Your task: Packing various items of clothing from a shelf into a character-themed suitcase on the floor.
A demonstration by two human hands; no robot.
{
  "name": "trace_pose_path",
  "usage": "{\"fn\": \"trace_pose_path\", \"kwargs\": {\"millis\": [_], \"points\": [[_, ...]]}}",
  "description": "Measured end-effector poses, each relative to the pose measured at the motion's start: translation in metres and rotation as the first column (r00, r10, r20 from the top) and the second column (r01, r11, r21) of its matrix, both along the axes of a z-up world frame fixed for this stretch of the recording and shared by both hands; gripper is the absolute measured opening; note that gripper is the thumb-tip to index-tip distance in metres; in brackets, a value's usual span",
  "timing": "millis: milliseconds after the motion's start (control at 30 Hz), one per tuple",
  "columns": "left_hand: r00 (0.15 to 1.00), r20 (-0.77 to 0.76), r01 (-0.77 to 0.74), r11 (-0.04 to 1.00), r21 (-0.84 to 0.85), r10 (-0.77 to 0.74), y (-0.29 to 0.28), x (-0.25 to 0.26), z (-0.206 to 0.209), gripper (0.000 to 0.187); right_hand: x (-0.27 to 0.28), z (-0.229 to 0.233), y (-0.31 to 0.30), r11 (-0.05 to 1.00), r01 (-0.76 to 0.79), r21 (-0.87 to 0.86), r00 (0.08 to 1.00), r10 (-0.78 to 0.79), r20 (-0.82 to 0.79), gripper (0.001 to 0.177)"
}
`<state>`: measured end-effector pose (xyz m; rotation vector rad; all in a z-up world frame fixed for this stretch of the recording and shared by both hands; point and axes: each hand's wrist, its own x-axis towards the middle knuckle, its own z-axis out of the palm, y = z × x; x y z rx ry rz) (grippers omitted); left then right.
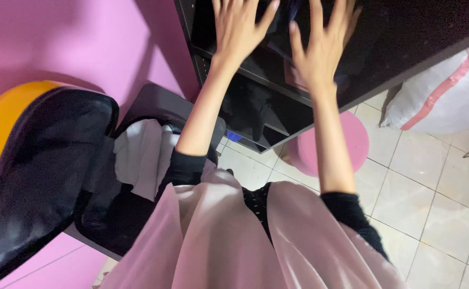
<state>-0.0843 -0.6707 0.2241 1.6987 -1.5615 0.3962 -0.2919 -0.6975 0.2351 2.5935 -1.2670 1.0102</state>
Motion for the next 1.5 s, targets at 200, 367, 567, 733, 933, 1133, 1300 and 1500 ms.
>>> {"fn": "trace_pose_path", "kwargs": {"millis": [200, 367, 567, 733, 933, 1133, 1300, 1500], "points": [[0.992, 0.107, -0.066, 0.998, -0.023, 0.069, 0.112, -0.056, -0.001, 0.062, -0.055, -0.019, 0.096, 0.989, -0.143, 0.022, 0.959, 0.134, 0.249, 0.052], [0.987, 0.115, -0.121, 0.986, 0.111, 0.108, 0.202, -0.071, -0.041, 0.072, -0.066, -0.039, 0.16, 0.961, -0.232, 0.149, 0.967, 0.212, 0.142, 0.06], [0.917, 0.116, -0.397, 0.846, 0.356, 0.381, 0.352, -0.05, -0.11, 0.074, -0.039, -0.106, 0.218, 0.843, -0.441, 0.307, 0.896, 0.435, 0.093, 0.068], [0.801, 0.139, -0.578, 0.694, 0.43, 0.582, 0.463, -0.059, -0.141, 0.078, 0.0, -0.147, 0.291, 0.701, -0.584, 0.41, 0.777, 0.629, 0.032, 0.074], [0.736, 0.095, -0.625, 0.618, 0.476, 0.671, 0.522, -0.07, -0.161, 0.084, 0.026, -0.163, 0.368, 0.569, -0.67, 0.477, 0.622, 0.781, -0.059, 0.076], [0.756, 0.034, -0.588, 0.656, 0.472, 0.653, 0.555, -0.058, -0.174, 0.084, 0.038, -0.175, 0.416, 0.548, -0.634, 0.545, 0.607, 0.79, -0.087, 0.08], [0.804, 0.033, -0.542, 0.709, 0.451, 0.594, 0.591, -0.022, -0.194, 0.083, 0.068, -0.192, 0.452, 0.627, -0.589, 0.51, 0.687, 0.721, -0.093, 0.079], [0.849, 0.093, -0.448, 0.614, 0.65, 0.521, 0.63, 0.021, -0.226, 0.084, 0.105, -0.22, 0.501, 0.793, -0.431, 0.43, 0.765, 0.574, -0.292, 0.073]]}}
